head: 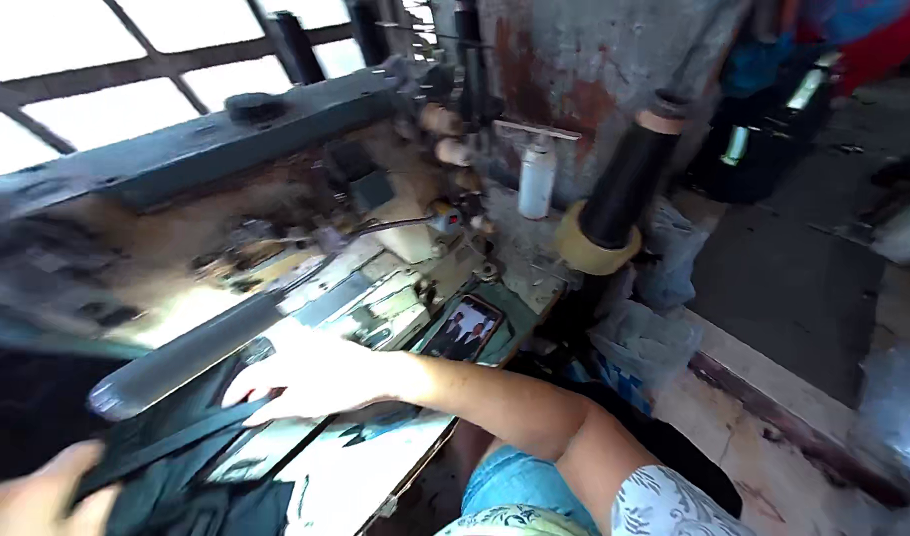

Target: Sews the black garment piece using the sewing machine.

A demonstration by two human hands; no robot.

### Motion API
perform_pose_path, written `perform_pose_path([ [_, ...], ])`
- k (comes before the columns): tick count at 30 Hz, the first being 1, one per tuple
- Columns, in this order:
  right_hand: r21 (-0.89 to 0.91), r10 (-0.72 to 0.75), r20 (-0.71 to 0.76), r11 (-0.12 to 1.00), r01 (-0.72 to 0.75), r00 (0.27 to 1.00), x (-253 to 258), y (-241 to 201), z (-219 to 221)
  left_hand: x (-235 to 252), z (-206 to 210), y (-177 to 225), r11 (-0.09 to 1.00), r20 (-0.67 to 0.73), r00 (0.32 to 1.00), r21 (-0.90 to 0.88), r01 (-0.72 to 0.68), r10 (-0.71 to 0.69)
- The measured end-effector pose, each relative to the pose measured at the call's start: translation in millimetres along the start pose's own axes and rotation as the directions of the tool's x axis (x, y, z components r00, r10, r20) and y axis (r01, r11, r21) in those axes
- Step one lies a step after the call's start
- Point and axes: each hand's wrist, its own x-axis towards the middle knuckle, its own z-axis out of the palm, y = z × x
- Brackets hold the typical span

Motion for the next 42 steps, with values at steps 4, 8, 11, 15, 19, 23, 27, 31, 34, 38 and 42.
perform_pose_path([
  [4, -0.056, -0.034, 0.027, 0.998, 0.035, 0.999, -3.0, -4.8, -2.7, -2.1, 12.7, -6.0, 0.997, 0.021, 0.999, -0.064, 0.04, -0.039],
  [8, -0.038, -0.047, -0.046, 0.998, 0.046, 0.998, -8.3, 2.8, 6.8, -8.7, -8.9, -12.8, 0.938, -0.506, 0.847, -0.184, -0.294, 0.166],
  [11, 0.011, 0.04, -0.032, 0.999, -0.04, 0.999, -8.6, 6.7, 7.3, -8.3, -15.8, -11.3, 0.934, -0.575, 0.792, -0.128, -0.332, 0.203],
  [15, 0.056, 0.118, 0.034, 0.991, -0.12, 0.992, -5.6, 7.7, 1.7, 0.9, 11.3, -6.9, 0.975, -0.596, 0.773, 0.099, -0.198, 0.217],
  [19, 0.049, 0.086, 0.022, 0.995, -0.087, 0.996, -7.4, 11.3, 2.3, 6.9, 23.7, -7.9, 0.96, -0.626, 0.747, 0.008, -0.281, 0.224],
  [23, 0.057, 0.114, 0.0, 0.992, -0.114, 0.994, -9.3, 8.5, 3.9, 6.8, 4.8, -8.7, 0.858, -0.634, 0.728, -0.195, -0.476, 0.26],
  [27, 0.052, 0.188, -0.004, 0.981, -0.187, 0.982, -7.7, -4.3, 2.0, 5.8, -0.7, 1.5, 0.85, -0.673, 0.702, -0.209, -0.483, 0.233],
  [31, 0.168, 0.192, -0.038, 0.969, -0.183, 0.981, -8.7, -12.2, 5.6, -6.9, -8.8, 19.0, 0.826, -0.677, 0.707, -0.266, -0.497, 0.208],
  [34, 0.365, 0.173, 0.016, 0.916, -0.167, 0.985, -9.9, -10.9, 7.3, -7.8, -5.7, 12.1, 0.838, -0.654, 0.713, -0.222, -0.499, 0.251],
  [38, 0.445, 0.243, 0.065, 0.861, -0.246, 0.968, -10.2, -7.4, 10.4, -0.2, 12.3, -0.7, 0.809, -0.68, 0.701, -0.278, -0.517, 0.215],
  [42, 0.443, 0.278, 0.043, 0.856, -0.268, 0.96, -12.3, -7.8, 11.0, -0.1, 12.3, 7.4, 0.779, -0.723, 0.649, -0.257, -0.572, 0.237],
])
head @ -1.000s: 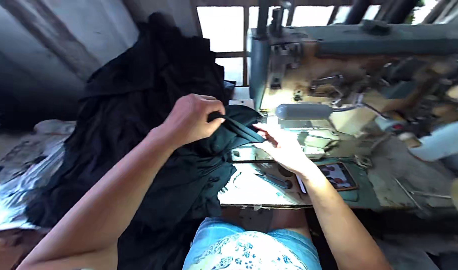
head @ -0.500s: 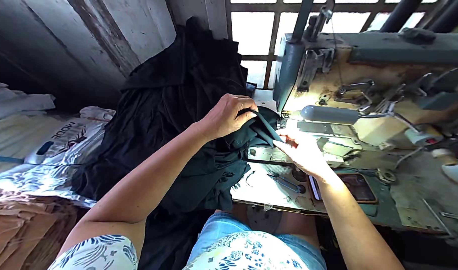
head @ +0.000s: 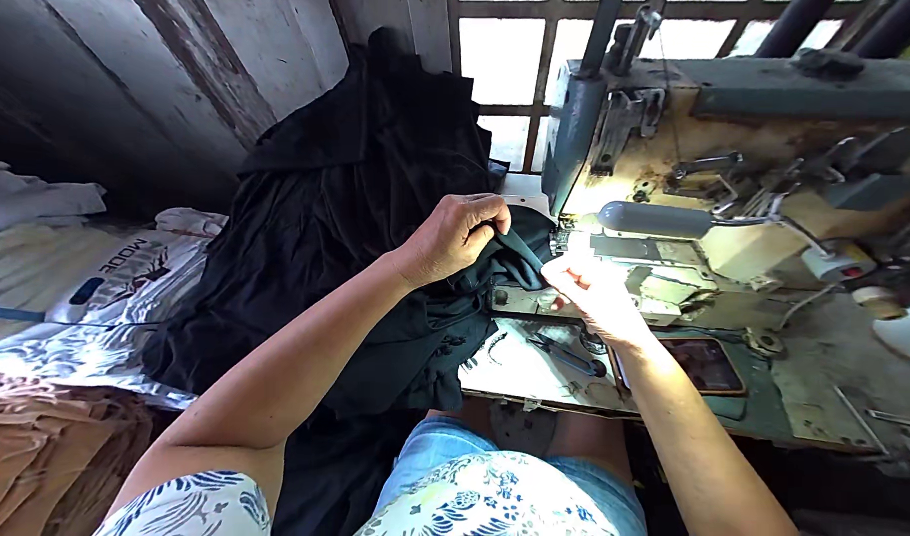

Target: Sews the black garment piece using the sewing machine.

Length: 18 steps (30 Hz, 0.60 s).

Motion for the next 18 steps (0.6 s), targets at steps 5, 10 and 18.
perform_pose_path([
  [5, 0.005, -0.052, 0.01, 0.999, 0.052, 0.999, -5.5, -4.1, 0.0, 6.4, 4.9, 16.9, 0.992, 0.02, 0.999, -0.115, 0.051, -0.049],
  [10, 0.035, -0.129, -0.059, 0.991, 0.131, 0.99, -23.4, -8.4, 6.1, 9.7, 11.3, 45.0, 0.997, 0.08, 0.996, -0.077, -0.026, 0.032],
  [18, -0.334, -0.616, -0.051, 0.752, 0.567, 0.786, -70.7, 30.7, 16.4, -22.7, 45.0, 70.0, 0.964, 0.268, 0.936, 0.073, -0.257, 0.229],
])
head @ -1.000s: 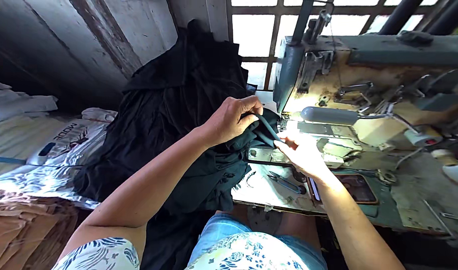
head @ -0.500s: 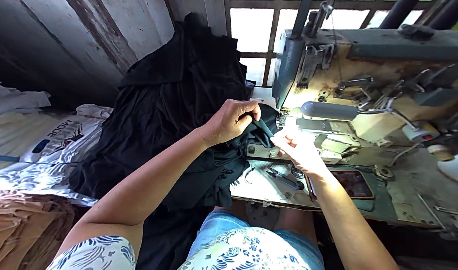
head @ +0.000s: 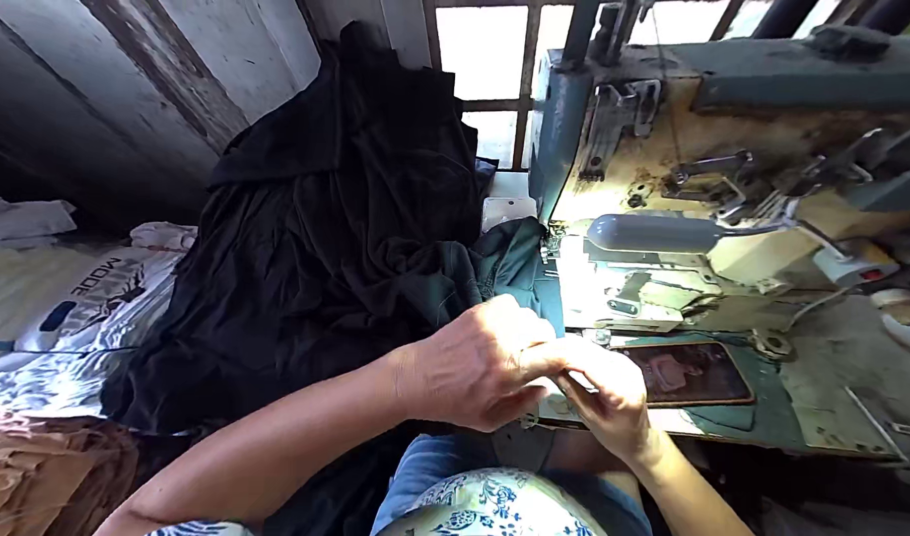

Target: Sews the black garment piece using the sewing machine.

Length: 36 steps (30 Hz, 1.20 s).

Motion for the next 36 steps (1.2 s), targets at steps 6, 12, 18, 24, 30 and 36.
perform_pose_path([
  [6, -0.032, -0.011, -0.034, 0.999, 0.01, 0.999, -23.0, 11.9, 6.2, -29.2, 27.8, -38.9, 0.924, 0.043, 0.988, 0.36, 0.125, -0.151],
  [12, -0.104, -0.042, -0.105, 0.994, 0.031, 0.994, -10.3, 37.4, 4.7, -12.4, 25.2, -48.1, 0.88, -0.041, 0.992, 0.459, 0.123, -0.117],
  [18, -0.267, -0.037, -0.099, 0.964, 0.009, 0.994, 18.8, 50.6, -2.0, 14.8, 17.3, -70.3, 0.872, 0.013, 0.943, 0.385, 0.303, -0.333],
  [24, -0.357, 0.208, -0.046, 0.91, -0.21, 0.977, 46.7, 44.1, -10.2, 40.0, 4.6, -54.2, 0.935, 0.215, 0.944, 0.307, 0.177, -0.249],
  [30, -0.406, 0.236, 0.008, 0.889, -0.213, 0.972, 56.7, 36.9, -14.1, 16.2, -33.6, -100.3, 0.889, 0.278, 0.865, 0.322, 0.325, -0.417],
  [36, -0.132, 0.274, 0.132, 0.957, -0.257, 0.953, 68.2, 47.1, -15.8, 4.6, -48.3, -66.0, 0.965, 0.209, 0.943, 0.079, 0.249, -0.26],
])
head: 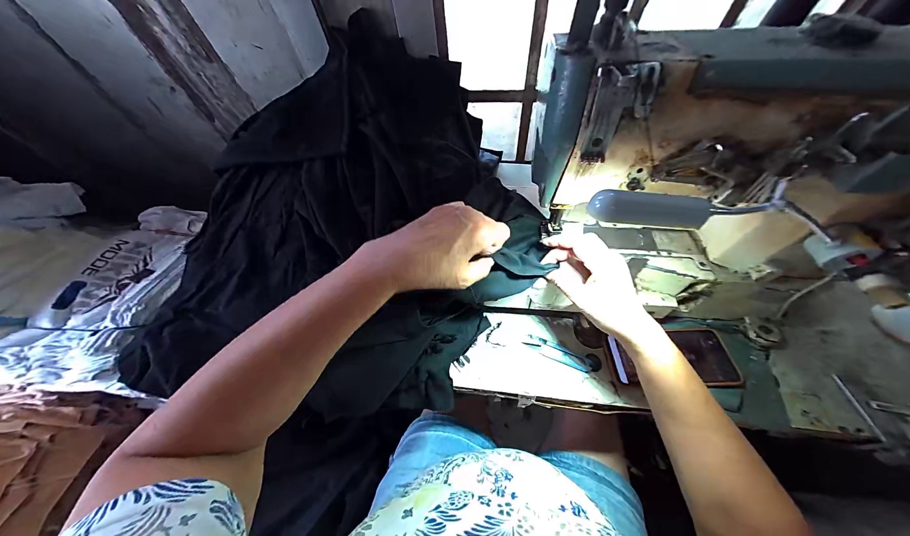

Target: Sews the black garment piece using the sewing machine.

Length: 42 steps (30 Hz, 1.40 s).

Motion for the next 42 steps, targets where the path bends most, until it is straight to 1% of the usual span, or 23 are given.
perform_pose_path([
  [2, 0.122, 0.036, 0.092, 0.991, -0.047, 0.995, 4.6, 2.6, -6.5, -2.8, 0.3, 21.7, 0.998, -0.128, 0.991, 0.047, -0.043, 0.048],
  [4, 0.145, 0.047, 0.151, 0.987, -0.069, 0.987, 6.7, 4.1, -11.3, -6.8, -0.1, 31.8, 0.981, -0.219, 0.973, 0.193, -0.032, 0.075],
  [7, 0.115, 0.054, 0.155, 0.991, -0.073, 0.986, 6.1, 4.5, -11.7, -10.9, 12.2, 16.0, 0.908, -0.306, 0.948, 0.417, 0.047, 0.091],
  [9, 0.103, 0.053, 0.132, 0.992, -0.067, 0.99, 6.1, 4.9, -9.7, -12.5, 22.6, 2.4, 0.883, -0.354, 0.925, 0.466, 0.048, 0.137],
  [13, 0.08, 0.061, 0.094, 0.994, -0.068, 0.994, 5.3, 3.8, -5.9, -12.5, 33.8, -5.9, 0.915, -0.439, 0.886, 0.4, 0.041, 0.152],
  [15, 0.074, 0.09, 0.112, 0.992, -0.098, 0.99, 8.0, 0.9, -7.8, -12.1, 35.7, -5.2, 0.91, -0.454, 0.872, 0.413, 0.022, 0.185],
  [17, 0.073, 0.084, 0.131, 0.993, -0.095, 0.988, 11.4, -0.2, -8.6, -12.8, 38.5, -4.3, 0.917, -0.457, 0.861, 0.399, -0.027, 0.224],
  [19, 0.078, 0.047, 0.152, 0.995, -0.059, 0.987, 14.7, -2.4, -8.6, -13.0, 41.0, -2.1, 0.949, -0.484, 0.846, 0.308, -0.072, 0.221],
  [20, 0.09, 0.027, 0.167, 0.995, -0.042, 0.986, 16.5, -4.2, -8.6, -12.9, 40.7, 0.8, 0.967, -0.497, 0.845, 0.24, -0.085, 0.198],
  [22, 0.14, 0.007, 0.207, 0.989, -0.037, 0.978, 18.9, -8.7, -8.8, -11.7, 36.1, 9.8, 0.987, -0.485, 0.862, 0.132, -0.092, 0.145],
  [23, 0.169, -0.002, 0.222, 0.985, -0.037, 0.975, 19.3, -10.5, -8.7, -10.9, 33.5, 13.6, 0.991, -0.471, 0.874, 0.107, -0.082, 0.123],
  [26, 0.224, -0.025, 0.219, 0.974, -0.025, 0.975, 17.9, -11.6, -7.3, -9.3, 33.1, 11.0, 0.988, -0.459, 0.885, 0.156, -0.01, 0.081],
  [29, 0.218, 0.027, 0.232, 0.973, -0.079, 0.972, 14.9, -17.3, -6.6, -9.7, 35.9, 5.2, 0.978, -0.438, 0.897, 0.205, 0.036, 0.059],
  [32, 0.214, 0.04, 0.201, 0.973, -0.084, 0.979, 9.9, -21.4, -4.8, -8.4, 32.7, 17.3, 0.987, -0.409, 0.912, 0.16, 0.025, 0.043],
  [35, 0.273, 0.021, 0.142, 0.96, -0.059, 0.99, 0.9, -28.9, -3.5, -5.2, 27.6, 37.6, 0.97, -0.362, 0.926, 0.242, -0.017, 0.107],
  [37, 0.301, -0.042, 0.117, 0.954, 0.005, 0.992, -12.2, -30.5, -3.3, -5.0, 30.1, 51.7, 0.955, -0.325, 0.934, 0.294, -0.046, 0.145],
  [39, 0.268, -0.158, 0.07, 0.954, 0.134, 0.985, -26.3, -23.9, -1.3, -6.3, 36.0, 68.8, 0.946, -0.295, 0.938, 0.313, -0.085, 0.182],
  [41, 0.235, -0.265, 0.022, 0.939, 0.252, 0.964, -39.1, -15.1, 3.3, -9.2, 43.9, 83.4, 0.938, -0.261, 0.933, 0.304, -0.166, 0.249],
  [42, 0.19, -0.307, -0.013, 0.933, 0.304, 0.951, -45.6, -10.9, 6.8, -10.3, 48.8, 84.5, 0.936, -0.262, 0.922, 0.283, -0.209, 0.285],
])
